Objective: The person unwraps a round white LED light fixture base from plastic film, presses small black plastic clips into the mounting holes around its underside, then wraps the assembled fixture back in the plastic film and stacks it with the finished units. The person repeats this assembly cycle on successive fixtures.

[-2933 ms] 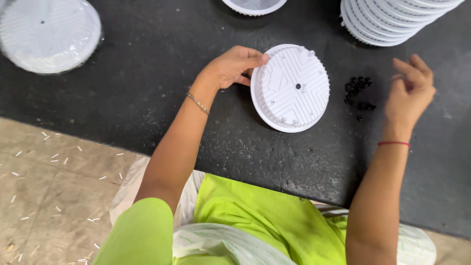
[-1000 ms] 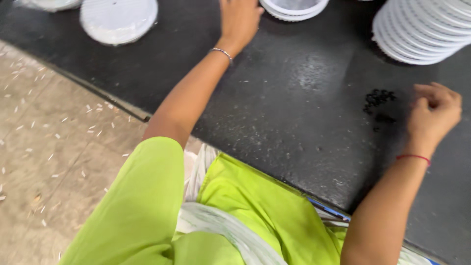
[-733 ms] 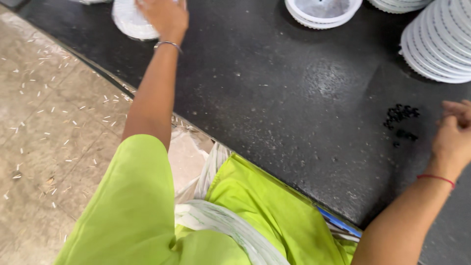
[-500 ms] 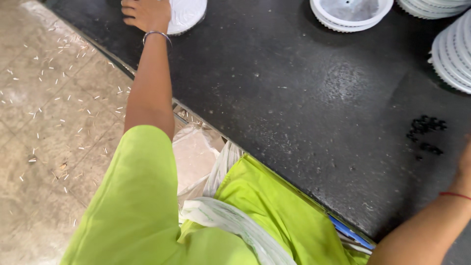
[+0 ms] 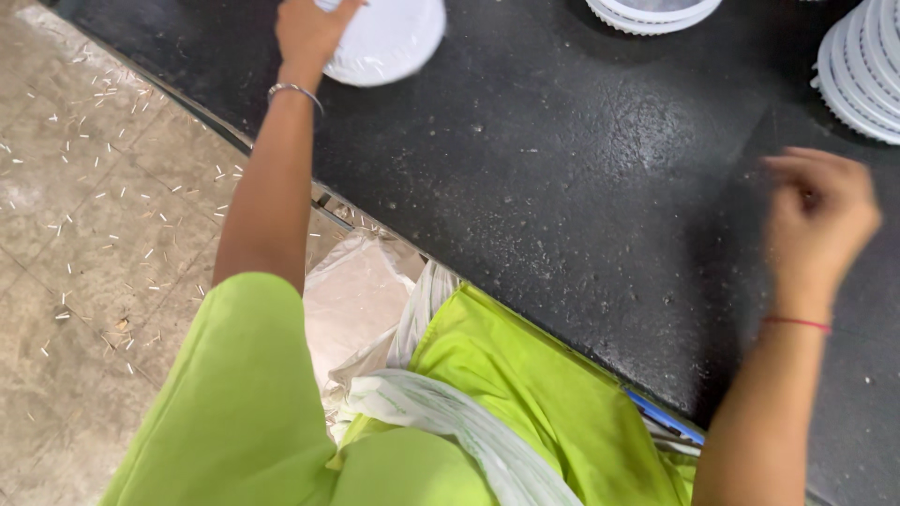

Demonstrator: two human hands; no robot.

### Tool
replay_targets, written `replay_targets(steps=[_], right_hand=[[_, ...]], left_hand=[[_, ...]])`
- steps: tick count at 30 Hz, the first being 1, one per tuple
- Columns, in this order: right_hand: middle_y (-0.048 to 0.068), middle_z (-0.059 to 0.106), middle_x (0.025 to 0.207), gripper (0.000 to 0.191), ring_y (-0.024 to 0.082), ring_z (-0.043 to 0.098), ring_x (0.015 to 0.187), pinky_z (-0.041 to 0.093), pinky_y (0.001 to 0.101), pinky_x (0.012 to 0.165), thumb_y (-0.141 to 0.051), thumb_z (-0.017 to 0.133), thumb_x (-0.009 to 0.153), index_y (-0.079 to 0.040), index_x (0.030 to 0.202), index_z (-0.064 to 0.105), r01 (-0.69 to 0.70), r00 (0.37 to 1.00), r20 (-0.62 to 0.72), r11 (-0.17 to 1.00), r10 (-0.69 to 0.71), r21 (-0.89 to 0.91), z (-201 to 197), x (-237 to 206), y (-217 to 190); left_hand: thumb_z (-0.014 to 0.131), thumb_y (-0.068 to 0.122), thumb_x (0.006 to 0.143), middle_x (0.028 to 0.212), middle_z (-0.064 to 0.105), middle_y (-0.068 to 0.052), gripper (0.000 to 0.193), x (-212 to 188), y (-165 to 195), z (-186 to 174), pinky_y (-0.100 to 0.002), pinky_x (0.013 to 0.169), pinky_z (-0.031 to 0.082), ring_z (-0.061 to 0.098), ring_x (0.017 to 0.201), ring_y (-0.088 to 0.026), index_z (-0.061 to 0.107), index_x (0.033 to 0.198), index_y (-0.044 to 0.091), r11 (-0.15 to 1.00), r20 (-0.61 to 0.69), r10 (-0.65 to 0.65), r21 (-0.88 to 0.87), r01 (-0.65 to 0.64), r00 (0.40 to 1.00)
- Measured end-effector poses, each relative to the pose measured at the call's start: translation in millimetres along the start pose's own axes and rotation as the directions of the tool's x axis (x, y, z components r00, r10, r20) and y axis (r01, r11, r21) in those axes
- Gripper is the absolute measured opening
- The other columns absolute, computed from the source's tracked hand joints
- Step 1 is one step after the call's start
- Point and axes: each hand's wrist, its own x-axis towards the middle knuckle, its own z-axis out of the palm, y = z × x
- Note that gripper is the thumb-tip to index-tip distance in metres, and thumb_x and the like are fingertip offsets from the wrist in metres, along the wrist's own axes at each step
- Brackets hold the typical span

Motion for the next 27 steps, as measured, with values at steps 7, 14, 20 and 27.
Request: replay_targets(steps=[7, 14, 20, 27], right_hand=[[0.012, 0.069, 0.120, 0.020, 0.022, 0.071, 0.104, 0.060, 0.0303, 0.086, 0.000, 0.064, 0.104, -0.006, 0.123, 0.071, 0.019, 0.967, 0.243, 0.969, -0.081, 0.248, 28, 1, -94], [0.011, 0.072, 0.111, 0.037, 0.016, 0.072, 0.092, 0.061, 0.0299, 0.078, -0.017, 0.061, 0.105, 0.001, 0.137, 0.058, -0.434, 0.856, 0.468, 0.795, 0.219, 0.423, 42, -2, -77], [0.012, 0.068, 0.120, 0.044, 0.017, 0.068, 0.106, 0.062, 0.0323, 0.086, -0.021, 0.060, 0.104, 0.003, 0.141, 0.054, -0.549, 0.804, 0.558, 0.614, 0.205, 0.567, 43, -4, -65], [0.013, 0.057, 0.147, 0.059, 0.022, 0.056, 0.135, 0.046, 0.0392, 0.114, -0.008, 0.068, 0.095, 0.002, 0.149, 0.047, -0.482, 0.847, 0.531, 0.398, -0.014, 0.780, 5, 9, -79]], left_hand=[[0.083, 0.045, 0.092, 0.103, 0.075, -0.019, 0.047, -70, 59, 61, -0.043, 0.086, 0.056, 0.073, 0.097, -0.037, 0.069, 0.108, 0.004, 0.914, 0.057, 0.255, -0.341, -0.221, 0.965], [0.086, 0.033, 0.089, 0.114, 0.072, -0.017, 0.060, -159, 140, 97, -0.042, 0.095, 0.053, 0.066, 0.109, -0.032, 0.058, 0.133, 0.004, 0.825, 0.065, 0.234, -0.541, -0.162, 0.970], [0.090, 0.024, 0.086, 0.125, 0.070, -0.013, 0.077, -192, 187, 59, -0.038, 0.100, 0.055, 0.066, 0.116, -0.025, 0.048, 0.148, 0.007, 0.704, 0.080, 0.247, -0.699, -0.122, 0.966], [0.093, 0.018, 0.086, 0.131, 0.067, -0.011, 0.083, -206, 213, 3, -0.035, 0.104, 0.055, 0.067, 0.117, -0.020, 0.045, 0.153, 0.010, 0.628, -0.016, 0.354, -0.736, -0.251, 0.935]])
